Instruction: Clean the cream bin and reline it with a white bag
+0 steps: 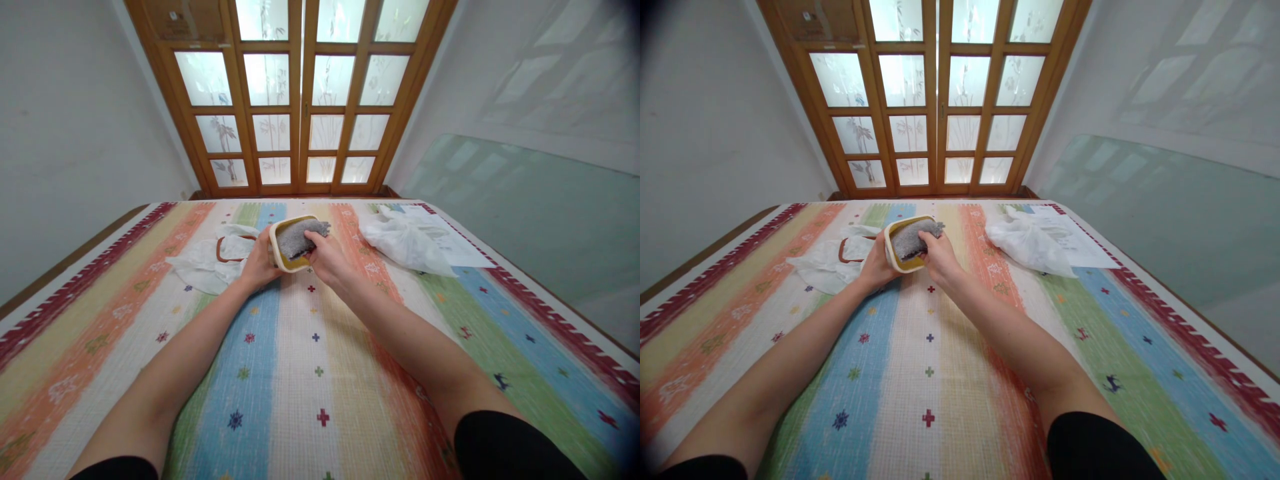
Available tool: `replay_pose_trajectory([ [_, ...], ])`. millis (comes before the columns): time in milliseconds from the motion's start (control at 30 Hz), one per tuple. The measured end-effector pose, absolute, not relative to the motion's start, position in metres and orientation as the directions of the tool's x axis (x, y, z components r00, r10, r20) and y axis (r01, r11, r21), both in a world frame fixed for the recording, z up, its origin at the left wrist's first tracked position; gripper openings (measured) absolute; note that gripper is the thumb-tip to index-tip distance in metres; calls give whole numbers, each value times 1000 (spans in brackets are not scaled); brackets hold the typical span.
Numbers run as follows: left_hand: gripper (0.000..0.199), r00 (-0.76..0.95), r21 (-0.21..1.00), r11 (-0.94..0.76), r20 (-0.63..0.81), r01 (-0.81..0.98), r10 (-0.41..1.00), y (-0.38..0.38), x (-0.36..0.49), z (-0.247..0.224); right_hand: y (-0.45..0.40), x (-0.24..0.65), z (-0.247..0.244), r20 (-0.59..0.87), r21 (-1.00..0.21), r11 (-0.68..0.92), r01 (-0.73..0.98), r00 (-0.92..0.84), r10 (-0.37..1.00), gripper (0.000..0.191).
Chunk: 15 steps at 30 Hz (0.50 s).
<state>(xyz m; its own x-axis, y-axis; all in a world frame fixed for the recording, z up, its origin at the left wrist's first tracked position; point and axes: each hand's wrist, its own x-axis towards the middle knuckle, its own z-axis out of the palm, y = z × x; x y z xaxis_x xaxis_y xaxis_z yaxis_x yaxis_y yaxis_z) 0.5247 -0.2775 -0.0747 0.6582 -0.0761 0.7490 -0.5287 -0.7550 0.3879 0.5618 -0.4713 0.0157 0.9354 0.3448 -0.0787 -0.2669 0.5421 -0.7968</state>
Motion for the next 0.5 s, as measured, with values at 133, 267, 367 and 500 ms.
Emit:
replay_pose_trajectory([
  [133, 121, 652, 358, -758, 750, -546, -116, -285, 523, -72, -470, 556, 17, -26, -761, 591, -266, 924, 382, 28],
  [267, 121, 669, 357, -771, 734, -527, -118, -284, 524, -71, -470, 550, 17, 9, -744, 598, -298, 890, 455, 28],
  [367, 122, 654, 322, -764, 737, -559, -168, -281, 525, -69, -468, 546, 14, -13, -759, 564, -326, 873, 488, 23],
  [500, 121, 618, 262, -756, 752, -600, -230, -281, 524, -66, -463, 547, 7, -82, -760, 540, -362, 878, 472, 21],
])
